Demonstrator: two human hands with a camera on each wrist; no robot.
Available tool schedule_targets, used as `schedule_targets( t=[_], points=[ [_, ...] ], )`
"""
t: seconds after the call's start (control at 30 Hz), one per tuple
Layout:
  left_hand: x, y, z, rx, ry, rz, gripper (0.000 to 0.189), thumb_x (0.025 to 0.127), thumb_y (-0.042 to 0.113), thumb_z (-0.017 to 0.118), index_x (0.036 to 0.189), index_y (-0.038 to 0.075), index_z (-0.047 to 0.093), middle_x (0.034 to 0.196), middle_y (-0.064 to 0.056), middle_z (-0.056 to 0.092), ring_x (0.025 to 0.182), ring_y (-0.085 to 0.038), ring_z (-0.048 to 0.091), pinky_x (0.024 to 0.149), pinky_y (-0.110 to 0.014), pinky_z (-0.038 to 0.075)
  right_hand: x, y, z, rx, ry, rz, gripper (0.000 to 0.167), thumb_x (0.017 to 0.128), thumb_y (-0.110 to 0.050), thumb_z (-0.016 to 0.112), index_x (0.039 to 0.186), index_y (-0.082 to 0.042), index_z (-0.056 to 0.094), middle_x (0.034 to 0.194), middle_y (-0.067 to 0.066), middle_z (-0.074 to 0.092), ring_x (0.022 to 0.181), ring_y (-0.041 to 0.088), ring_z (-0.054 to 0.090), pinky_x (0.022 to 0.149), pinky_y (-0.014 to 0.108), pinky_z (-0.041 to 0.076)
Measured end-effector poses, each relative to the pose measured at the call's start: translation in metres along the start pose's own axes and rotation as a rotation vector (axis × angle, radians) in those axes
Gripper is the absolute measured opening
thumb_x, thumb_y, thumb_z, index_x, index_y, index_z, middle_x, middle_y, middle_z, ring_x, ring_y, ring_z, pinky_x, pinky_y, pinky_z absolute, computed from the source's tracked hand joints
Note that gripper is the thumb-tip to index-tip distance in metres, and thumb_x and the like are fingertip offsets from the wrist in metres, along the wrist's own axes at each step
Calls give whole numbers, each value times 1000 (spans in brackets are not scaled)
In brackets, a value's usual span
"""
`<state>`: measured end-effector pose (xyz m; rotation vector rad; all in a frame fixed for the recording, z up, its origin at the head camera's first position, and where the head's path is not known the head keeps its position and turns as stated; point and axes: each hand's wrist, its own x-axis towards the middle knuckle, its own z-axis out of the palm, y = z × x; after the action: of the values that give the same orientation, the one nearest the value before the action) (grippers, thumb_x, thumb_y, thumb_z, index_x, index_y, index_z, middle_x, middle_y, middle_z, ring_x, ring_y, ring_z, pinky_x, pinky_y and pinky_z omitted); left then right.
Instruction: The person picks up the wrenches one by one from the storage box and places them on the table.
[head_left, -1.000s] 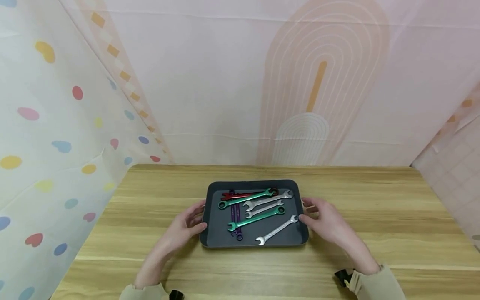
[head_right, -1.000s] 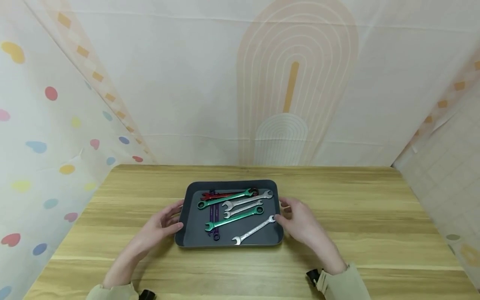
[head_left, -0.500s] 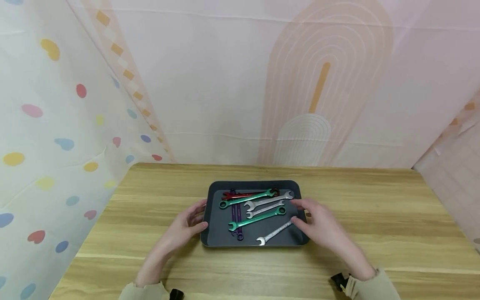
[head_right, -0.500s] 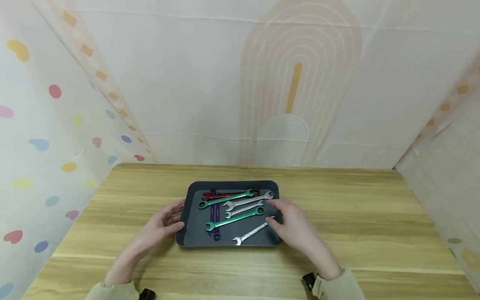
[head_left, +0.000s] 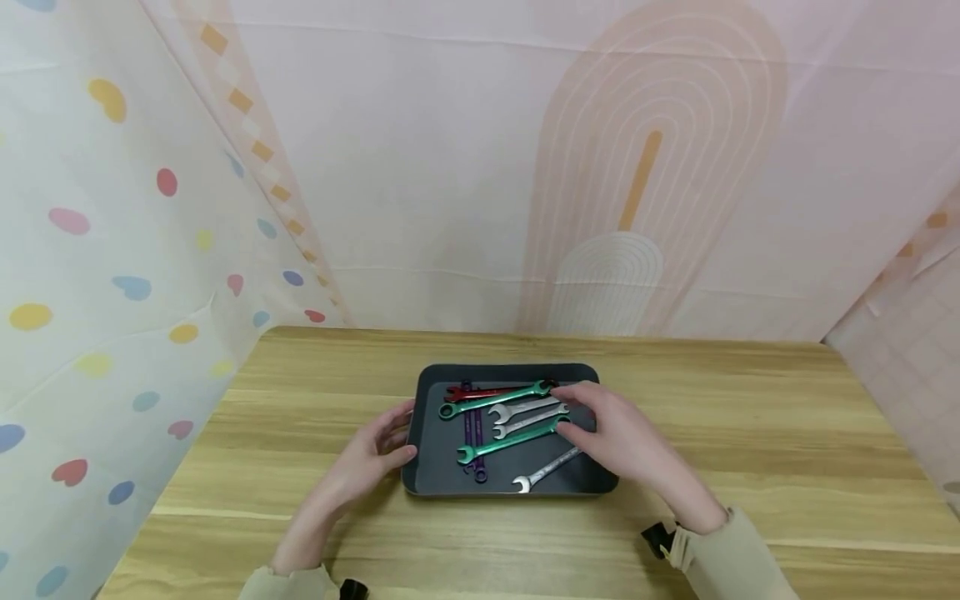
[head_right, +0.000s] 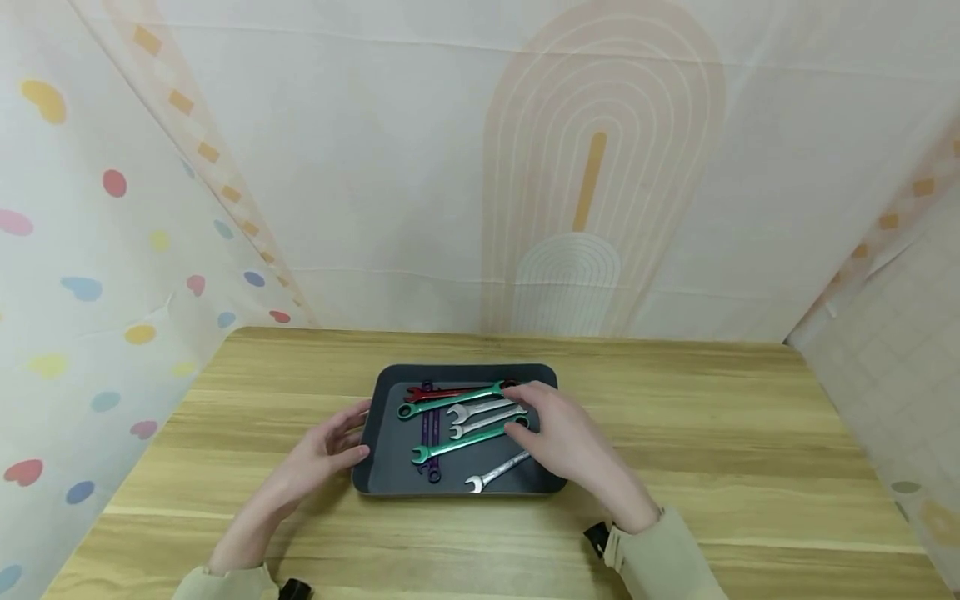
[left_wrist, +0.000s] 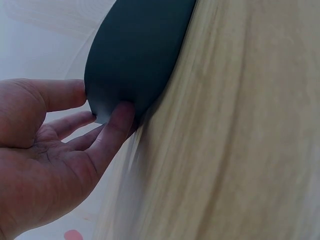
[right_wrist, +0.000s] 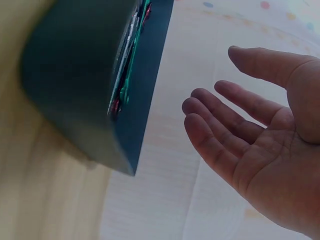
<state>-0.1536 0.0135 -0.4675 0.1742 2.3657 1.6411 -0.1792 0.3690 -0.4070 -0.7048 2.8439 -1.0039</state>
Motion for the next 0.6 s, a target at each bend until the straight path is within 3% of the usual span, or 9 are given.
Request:
schedule_targets(
  t=[0.33,0.6],
  points=[
    [-1,1,-1,-4,-2,-7,67,103,-1,59,163,-3,29,164,-33,39,147,-49,49,108,-36,56,38,-15,1,-85,-75,-102,39,99,-14,70,136,-2,68,134,14,73,121,32,71,103,50,56],
    [-1,3,-1,-3,-3,-2,68,103,0,60,163,-3,29,163,-34,40,147,-49,49,109,-36,56,57,-20,12,-119,-178,-55,40,100,-13,70,138,-2,67,140,14,71,133,32,65,111,50,52]
  ],
)
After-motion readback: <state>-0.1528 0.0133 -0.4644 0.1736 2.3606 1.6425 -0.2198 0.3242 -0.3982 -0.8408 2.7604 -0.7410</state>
